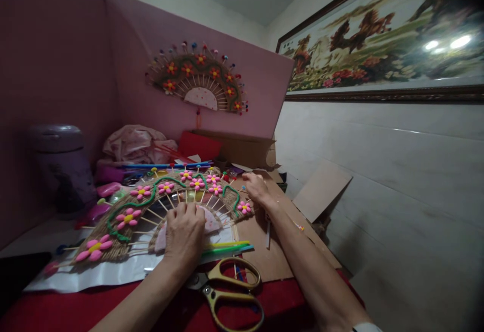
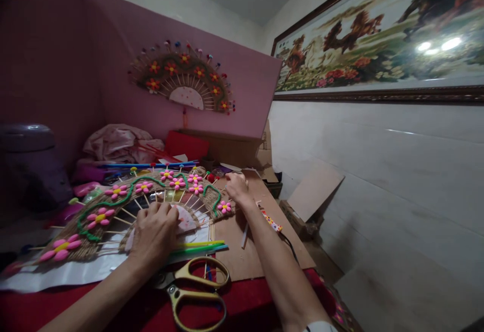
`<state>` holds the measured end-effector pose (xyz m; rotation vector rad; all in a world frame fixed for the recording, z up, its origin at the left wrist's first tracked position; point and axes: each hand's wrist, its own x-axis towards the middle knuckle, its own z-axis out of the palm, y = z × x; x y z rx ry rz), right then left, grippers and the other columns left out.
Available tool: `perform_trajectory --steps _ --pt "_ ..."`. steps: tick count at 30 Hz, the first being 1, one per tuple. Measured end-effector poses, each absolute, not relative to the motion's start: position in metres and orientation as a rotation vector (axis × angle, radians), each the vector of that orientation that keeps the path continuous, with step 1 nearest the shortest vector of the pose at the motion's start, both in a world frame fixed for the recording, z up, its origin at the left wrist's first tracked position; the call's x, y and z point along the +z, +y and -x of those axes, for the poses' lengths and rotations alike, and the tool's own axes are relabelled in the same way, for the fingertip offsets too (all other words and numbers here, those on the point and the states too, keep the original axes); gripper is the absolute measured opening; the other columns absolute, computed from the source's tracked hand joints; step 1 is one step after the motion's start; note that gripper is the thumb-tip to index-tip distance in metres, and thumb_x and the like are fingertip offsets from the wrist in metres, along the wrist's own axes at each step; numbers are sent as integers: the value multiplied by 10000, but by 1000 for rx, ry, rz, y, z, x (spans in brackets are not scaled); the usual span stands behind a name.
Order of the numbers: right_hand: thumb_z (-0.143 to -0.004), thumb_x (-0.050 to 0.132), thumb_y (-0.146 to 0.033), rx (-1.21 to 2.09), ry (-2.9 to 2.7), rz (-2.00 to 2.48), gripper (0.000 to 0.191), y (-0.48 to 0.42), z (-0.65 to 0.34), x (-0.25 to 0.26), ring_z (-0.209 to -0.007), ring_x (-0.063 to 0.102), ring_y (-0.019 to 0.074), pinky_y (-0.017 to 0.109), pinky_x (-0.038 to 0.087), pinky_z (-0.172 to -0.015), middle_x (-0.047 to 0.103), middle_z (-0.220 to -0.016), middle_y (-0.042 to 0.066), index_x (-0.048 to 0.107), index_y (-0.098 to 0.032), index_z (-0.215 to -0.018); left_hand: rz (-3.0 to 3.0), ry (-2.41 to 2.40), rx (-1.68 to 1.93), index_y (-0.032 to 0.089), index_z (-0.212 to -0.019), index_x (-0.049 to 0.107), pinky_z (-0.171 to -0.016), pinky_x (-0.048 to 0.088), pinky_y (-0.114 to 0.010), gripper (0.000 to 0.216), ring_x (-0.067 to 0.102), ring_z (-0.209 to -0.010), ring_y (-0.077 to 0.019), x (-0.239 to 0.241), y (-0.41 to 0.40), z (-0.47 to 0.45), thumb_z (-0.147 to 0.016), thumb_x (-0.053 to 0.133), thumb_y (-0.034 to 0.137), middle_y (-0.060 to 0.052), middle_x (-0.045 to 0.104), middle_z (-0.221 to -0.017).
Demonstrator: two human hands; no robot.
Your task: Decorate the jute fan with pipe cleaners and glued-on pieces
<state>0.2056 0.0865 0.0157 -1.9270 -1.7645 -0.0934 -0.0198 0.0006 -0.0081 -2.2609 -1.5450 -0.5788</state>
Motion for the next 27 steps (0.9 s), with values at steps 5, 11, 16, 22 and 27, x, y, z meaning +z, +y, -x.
perform_trajectory --steps 5,11,16,22,27 --pt "-761 387 -130 -43 -1789 1876 432 103 -206 9 -1002 566 190 247 407 -820 657 -1112 46 645 -204 -1100 2274 -1618 -556 145 -856 621 -707 291 -402 192 463 -890 -313 -6 2 22 -803 508 291 -132 586 -904" --pt "-754 390 -99 8 -1840 1847 451 106 -201 7 -1055 554 182 247 396 -890 635 -1159 59 634 -166 -1127 2273 -1660 -562 154 -898 618 -730 308 -399 238 469 -912 -310 -7 2 21 -765 567 344 -122 584 -953" --pt "-751 404 -109 45 -1879 1839 459 107 -198 8 -1058 554 180 232 393 -887 637 -1159 53 622 -167 -1150 2269 -1700 -540 149 -911 616 -743 316 -402 245 473 -920 -311 -5 1 21 -742 579 323 -128 585 -953" --pt "-761 399 -119 41 -1884 1855 449 106 -195 6 -1060 545 190 243 390 -880 634 -1158 66 625 -164 -1147 2272 -1689 -540 154 -917 610 -733 323 -396 231 472 -918 -309 -6 1 21 -735 567 288 -124 583 -951" --pt "-769 394 -122 34 -1890 1861 442 103 -193 7 -1038 555 190 233 393 -856 653 -1123 61 636 -175 -1135 2265 -1700 -538 154 -909 608 -744 321 -396 225 463 -930 -305 -7 3 20 -726 566 278 -125 579 -966"
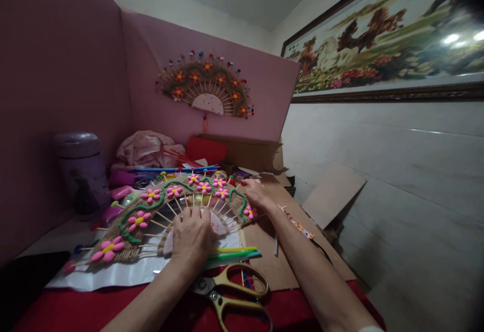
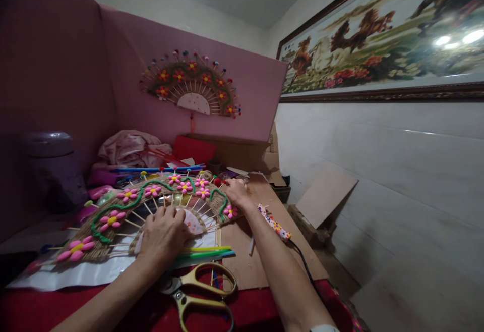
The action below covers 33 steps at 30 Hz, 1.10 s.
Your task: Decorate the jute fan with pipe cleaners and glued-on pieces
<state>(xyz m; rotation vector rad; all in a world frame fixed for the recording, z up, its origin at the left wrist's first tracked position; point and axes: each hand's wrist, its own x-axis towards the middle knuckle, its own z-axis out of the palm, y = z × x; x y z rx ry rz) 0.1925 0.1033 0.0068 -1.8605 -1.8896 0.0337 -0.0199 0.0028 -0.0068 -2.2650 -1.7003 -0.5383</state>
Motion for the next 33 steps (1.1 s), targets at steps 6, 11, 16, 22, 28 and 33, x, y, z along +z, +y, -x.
perform_trajectory --steps 6,11,16,22,28,33 --pt "-782 398 -119 12 -1900 1852 424 106 -193 4 -1035 556 184 226 385 -850 655 -1121 63 642 -178 -1123 2261 -1674 -552 154 -924 605 -741 321 -391 241 457 -923 -301 -8 2 20 -715 556 264 -124 578 -959" --pt "-790 449 -166 -4 -1924 1848 365 107 -194 3 -999 563 188 223 382 -822 674 -1075 58 662 -202 -1084 2265 -1682 -554 158 -918 610 -736 320 -388 241 454 -915 -300 -8 2 20 -714 557 273 -126 579 -958" --pt "-770 430 -127 -34 -1914 1872 413 103 -192 5 -1010 548 184 228 377 -817 662 -1101 60 643 -197 -1117 2260 -1681 -546 160 -911 610 -733 316 -386 231 449 -914 -297 -8 2 19 -713 564 271 -124 578 -961" --pt "-766 431 -133 -61 -1887 1909 420 102 -193 6 -1053 523 219 281 371 -860 641 -1132 73 640 -210 -1122 2264 -1677 -547 157 -911 608 -730 313 -387 223 449 -913 -299 -8 2 19 -725 561 269 -126 580 -950" --pt "-737 418 -78 -64 -1889 1909 504 102 -193 7 -1079 502 209 273 367 -883 618 -1161 59 591 -211 -1192 2270 -1681 -559 160 -913 607 -741 314 -393 217 450 -921 -305 -8 1 19 -719 559 246 -124 580 -965" --pt "-736 429 -76 -75 -1905 1907 476 98 -190 7 -1072 491 217 284 359 -883 619 -1145 50 622 -226 -1144 2275 -1688 -562 160 -904 606 -743 313 -395 207 447 -926 -307 -8 1 19 -720 565 246 -123 580 -964"
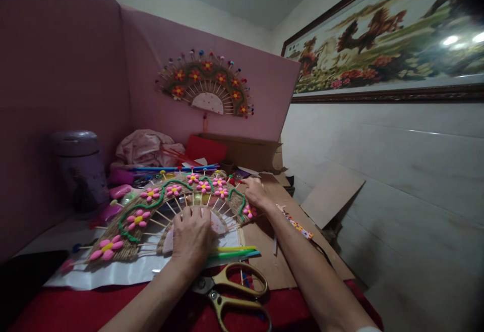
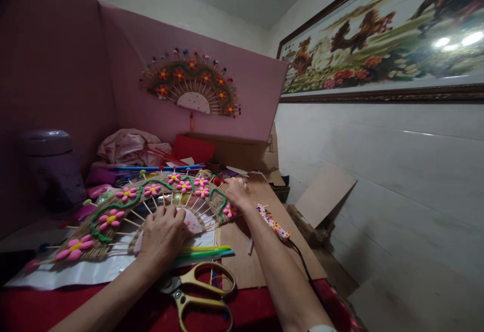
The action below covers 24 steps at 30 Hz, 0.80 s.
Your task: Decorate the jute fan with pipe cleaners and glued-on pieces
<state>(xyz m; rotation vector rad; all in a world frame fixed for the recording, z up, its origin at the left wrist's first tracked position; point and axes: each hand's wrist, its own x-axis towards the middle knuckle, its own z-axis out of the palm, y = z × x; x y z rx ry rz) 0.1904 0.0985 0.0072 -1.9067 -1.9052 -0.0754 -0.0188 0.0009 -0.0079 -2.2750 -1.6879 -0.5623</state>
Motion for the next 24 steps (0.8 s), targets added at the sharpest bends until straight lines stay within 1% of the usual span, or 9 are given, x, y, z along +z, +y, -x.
perform_trajectory --steps 5,10,13,14,16,18,21,24 --pt "-755 436 -89 -98 -1910 1901 434 98 -190 5 -1062 486 217 290 356 -865 620 -1123 45 631 -242 -1111 2267 -1691 -554 163 -914 608 -745 317 -392 229 445 -930 -306 -8 1 18 -719 582 279 -122 576 -962" --pt "-780 418 -98 -171 -1813 1909 417 94 -190 10 -1089 461 259 351 340 -874 578 -1180 107 583 -175 -1155 2268 -1692 -549 161 -924 605 -754 318 -392 221 447 -940 -302 -8 1 19 -724 567 245 -120 573 -973" --pt "-841 389 -147 -240 -1729 1879 356 90 -187 16 -1091 454 235 336 320 -888 572 -1181 101 556 -182 -1153 2277 -1672 -562 159 -917 601 -755 315 -393 218 449 -941 -304 -9 1 19 -722 576 253 -122 573 -975" --pt "-859 402 -196 -265 -1695 1858 300 88 -185 18 -1071 463 228 329 319 -880 587 -1143 95 569 -187 -1108 2277 -1668 -565 158 -915 601 -754 314 -393 219 451 -939 -304 -9 0 19 -720 581 257 -123 574 -972" --pt "-867 450 -320 -317 -1610 1801 215 84 -182 22 -984 497 221 322 327 -838 625 -1000 81 593 -189 -959 2273 -1665 -570 156 -915 601 -751 312 -395 228 453 -935 -305 -9 0 19 -721 590 276 -125 576 -971" --pt "-850 487 -404 -365 -1530 1731 236 79 -178 27 -873 523 211 314 332 -786 627 -843 59 581 -191 -812 2270 -1669 -569 155 -912 603 -747 309 -395 235 455 -931 -305 -7 -1 20 -731 592 306 -128 580 -969" --pt "-842 515 -399 -397 -1499 1609 244 70 -172 36 -787 527 191 296 336 -748 604 -752 39 550 -194 -715 2265 -1659 -581 157 -889 605 -744 303 -399 224 460 -920 -302 -4 -2 21 -766 566 341 -127 588 -954" --pt "-834 538 -353 -368 -1502 1457 222 56 -164 43 -766 521 179 287 353 -740 588 -738 33 531 -193 -680 2242 -1613 -668 158 -856 595 -741 300 -399 181 475 -894 -290 -2 -3 21 -828 486 299 -113 596 -902"
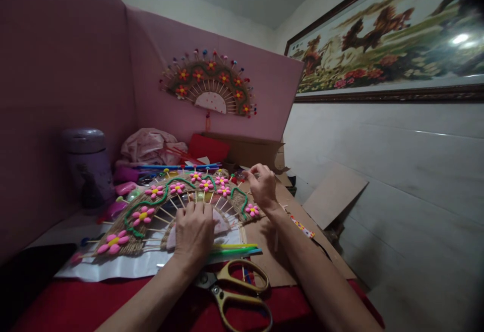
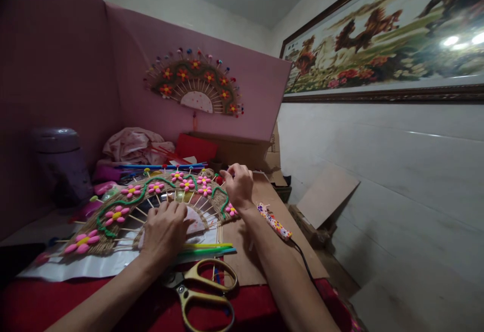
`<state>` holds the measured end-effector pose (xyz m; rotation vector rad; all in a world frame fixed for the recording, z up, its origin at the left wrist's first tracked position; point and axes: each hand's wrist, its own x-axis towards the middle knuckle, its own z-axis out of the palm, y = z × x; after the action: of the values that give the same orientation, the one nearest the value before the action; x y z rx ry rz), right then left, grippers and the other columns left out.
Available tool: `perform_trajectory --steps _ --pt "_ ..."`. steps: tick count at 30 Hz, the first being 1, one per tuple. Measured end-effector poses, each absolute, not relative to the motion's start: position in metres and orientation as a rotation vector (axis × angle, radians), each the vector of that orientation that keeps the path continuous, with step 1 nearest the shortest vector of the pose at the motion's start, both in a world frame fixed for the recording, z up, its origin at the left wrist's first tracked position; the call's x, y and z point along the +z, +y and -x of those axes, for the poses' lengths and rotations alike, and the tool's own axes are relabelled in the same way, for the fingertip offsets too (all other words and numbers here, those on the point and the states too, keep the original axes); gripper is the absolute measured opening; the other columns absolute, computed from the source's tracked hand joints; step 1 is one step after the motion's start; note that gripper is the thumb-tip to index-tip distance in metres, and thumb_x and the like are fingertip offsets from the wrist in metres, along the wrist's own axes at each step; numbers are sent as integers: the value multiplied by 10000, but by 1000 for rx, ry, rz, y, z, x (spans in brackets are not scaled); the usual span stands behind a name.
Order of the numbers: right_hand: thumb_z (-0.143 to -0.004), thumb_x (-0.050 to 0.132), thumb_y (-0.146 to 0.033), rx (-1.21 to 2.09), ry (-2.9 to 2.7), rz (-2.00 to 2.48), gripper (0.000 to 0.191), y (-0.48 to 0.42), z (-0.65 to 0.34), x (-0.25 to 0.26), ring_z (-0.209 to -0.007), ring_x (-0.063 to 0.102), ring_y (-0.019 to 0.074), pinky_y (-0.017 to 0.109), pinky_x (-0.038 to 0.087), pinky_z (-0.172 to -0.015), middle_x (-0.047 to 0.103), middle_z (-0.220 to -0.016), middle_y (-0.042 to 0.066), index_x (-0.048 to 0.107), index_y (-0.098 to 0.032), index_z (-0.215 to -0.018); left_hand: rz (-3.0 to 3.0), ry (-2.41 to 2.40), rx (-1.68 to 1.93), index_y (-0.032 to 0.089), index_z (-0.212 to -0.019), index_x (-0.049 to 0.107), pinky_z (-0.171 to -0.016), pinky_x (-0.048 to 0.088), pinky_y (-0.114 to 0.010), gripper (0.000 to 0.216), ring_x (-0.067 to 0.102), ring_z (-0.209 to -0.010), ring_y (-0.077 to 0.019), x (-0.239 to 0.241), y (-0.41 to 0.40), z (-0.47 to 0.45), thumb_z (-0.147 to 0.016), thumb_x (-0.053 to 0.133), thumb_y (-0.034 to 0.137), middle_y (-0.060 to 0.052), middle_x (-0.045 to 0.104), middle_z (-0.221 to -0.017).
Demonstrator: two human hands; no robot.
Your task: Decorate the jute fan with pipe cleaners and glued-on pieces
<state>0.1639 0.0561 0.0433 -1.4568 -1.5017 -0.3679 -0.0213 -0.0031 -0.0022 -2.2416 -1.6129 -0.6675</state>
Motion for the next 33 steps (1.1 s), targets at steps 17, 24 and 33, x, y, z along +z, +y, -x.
perform_trajectory --steps 17,24,33 --pt "-867 494 -245 58 -1938 872 127 6 -119 9 -848 530 176 321 413 -806 600 -806 34 577 -205 -780 2675 -1604 -3417 132 -648 513 -405 247 -164 375 395 -438 -46 3 18 29 -627 721 443 22 523 -539" --pt "-853 486 -195 -146 -1991 863 115 4 -115 6 -930 523 211 366 391 -830 633 -881 58 598 -195 -878 2650 -1578 -3505 108 -683 563 -383 290 -140 334 421 -419 -33 6 13 29 -655 723 401 14 539 -538" --pt "-861 474 -206 -133 -2000 898 108 3 -115 6 -883 515 198 353 372 -793 615 -848 45 577 -196 -828 2698 -1466 -3119 110 -617 582 -361 285 -160 313 402 -377 -31 -5 19 26 -670 708 392 21 542 -518"
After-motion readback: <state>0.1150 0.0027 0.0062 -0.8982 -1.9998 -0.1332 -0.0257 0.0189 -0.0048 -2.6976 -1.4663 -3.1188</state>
